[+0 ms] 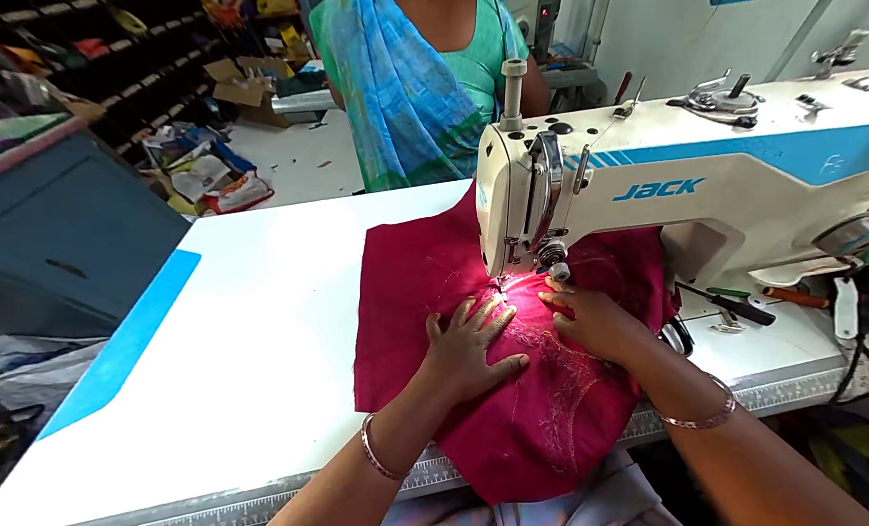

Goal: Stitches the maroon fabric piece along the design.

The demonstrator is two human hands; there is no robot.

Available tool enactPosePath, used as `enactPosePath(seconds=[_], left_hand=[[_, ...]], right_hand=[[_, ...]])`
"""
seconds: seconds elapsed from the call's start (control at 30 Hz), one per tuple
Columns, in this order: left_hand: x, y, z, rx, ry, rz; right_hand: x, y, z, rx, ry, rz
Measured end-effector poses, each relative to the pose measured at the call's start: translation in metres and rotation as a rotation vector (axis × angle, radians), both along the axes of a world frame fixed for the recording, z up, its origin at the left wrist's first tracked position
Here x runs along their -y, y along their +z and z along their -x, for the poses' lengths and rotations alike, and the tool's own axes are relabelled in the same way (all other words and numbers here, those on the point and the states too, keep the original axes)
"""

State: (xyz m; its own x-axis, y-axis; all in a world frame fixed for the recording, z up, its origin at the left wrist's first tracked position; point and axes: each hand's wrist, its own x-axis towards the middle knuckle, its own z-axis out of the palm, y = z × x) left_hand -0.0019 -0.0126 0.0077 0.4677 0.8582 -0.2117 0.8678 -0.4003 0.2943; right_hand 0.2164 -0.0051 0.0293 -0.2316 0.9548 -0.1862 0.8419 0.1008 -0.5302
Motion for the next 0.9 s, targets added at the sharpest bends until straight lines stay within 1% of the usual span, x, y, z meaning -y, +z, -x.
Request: enactPosePath(seconds=[0.4, 0.9], left_hand=[[0.0003, 0.0012, -0.0006, -0.02, 0.006, 0.001], [-0.0005, -0.0008, -0.0001, -0.014, 0.002, -0.024]], right_hand=[[-0.0003, 0.0023, -0.0003, -0.003, -0.002, 0.024], [-0.0021, 0.0002, -0.001, -0.022, 0.001, 0.006]])
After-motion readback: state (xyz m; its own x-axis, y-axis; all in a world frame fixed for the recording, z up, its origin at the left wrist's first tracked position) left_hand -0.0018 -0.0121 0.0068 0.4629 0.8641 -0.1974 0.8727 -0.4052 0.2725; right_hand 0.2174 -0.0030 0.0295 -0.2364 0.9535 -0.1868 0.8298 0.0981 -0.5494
